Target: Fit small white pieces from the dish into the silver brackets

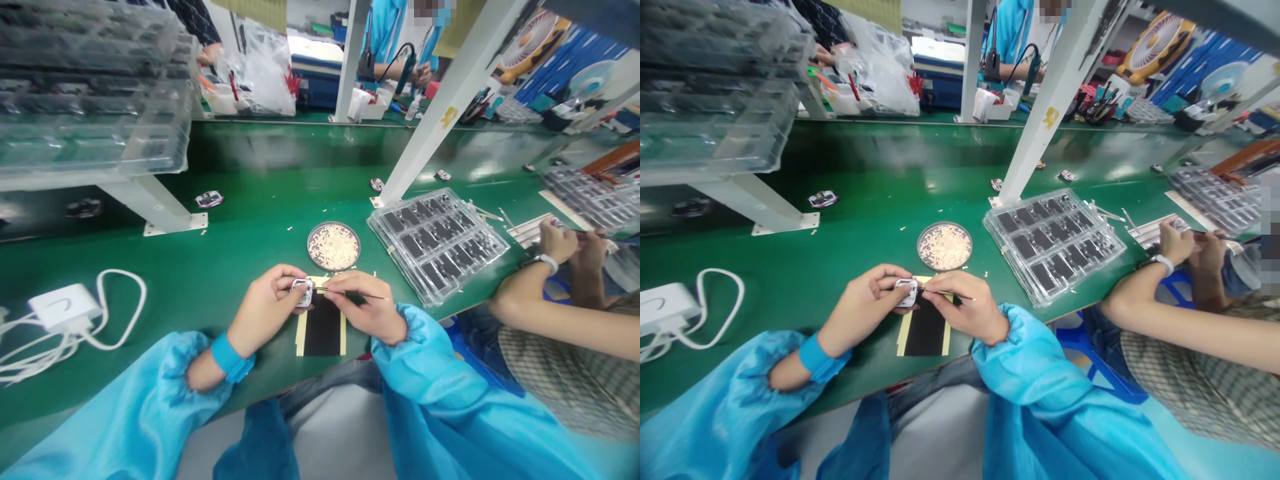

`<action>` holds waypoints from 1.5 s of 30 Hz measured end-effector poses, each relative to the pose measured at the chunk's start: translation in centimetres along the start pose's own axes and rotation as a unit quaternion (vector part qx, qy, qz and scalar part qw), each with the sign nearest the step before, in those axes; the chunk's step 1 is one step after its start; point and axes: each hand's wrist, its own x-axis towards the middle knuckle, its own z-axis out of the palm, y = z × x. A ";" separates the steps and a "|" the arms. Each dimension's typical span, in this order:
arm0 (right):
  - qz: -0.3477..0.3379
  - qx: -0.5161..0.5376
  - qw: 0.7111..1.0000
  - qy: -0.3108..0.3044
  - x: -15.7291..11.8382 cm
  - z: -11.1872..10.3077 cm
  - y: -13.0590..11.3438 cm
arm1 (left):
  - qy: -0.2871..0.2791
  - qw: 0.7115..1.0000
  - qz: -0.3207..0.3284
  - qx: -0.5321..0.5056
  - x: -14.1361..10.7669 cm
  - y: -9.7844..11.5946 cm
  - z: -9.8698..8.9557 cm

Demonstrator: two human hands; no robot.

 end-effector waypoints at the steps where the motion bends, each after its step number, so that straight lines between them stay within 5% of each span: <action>1: 0.003 -0.002 1.000 0.001 0.0 0.0 0.0 | -0.001 1.000 0.000 -0.001 0.0 0.0 0.0; 16: 0.041 0.017 0.999 0.004 -0.2 0.0 -0.1 | 0.002 1.000 0.004 -0.005 -0.1 -0.3 0.0; 28: 0.115 0.057 0.990 -0.053 -0.6 0.0 0.3 | 0.005 1.000 0.007 0.007 -0.2 -0.1 0.0; 31: 0.187 0.135 0.972 -0.047 -0.7 0.1 0.5 | 0.003 1.000 0.014 0.015 -0.3 0.0 -0.2; 35: 0.286 0.293 0.912 -0.033 -0.5 -0.2 0.8 | -0.042 0.999 0.021 0.007 -0.3 0.6 -0.5; 42: 0.333 0.384 0.849 -0.146 -0.4 -1.7 0.3 | -0.066 0.997 0.039 0.018 -0.1 0.7 -0.8; 45: 0.332 0.385 0.851 -0.132 -0.9 -2.6 -0.2 | -0.056 0.997 0.041 0.024 0.0 0.7 -1.0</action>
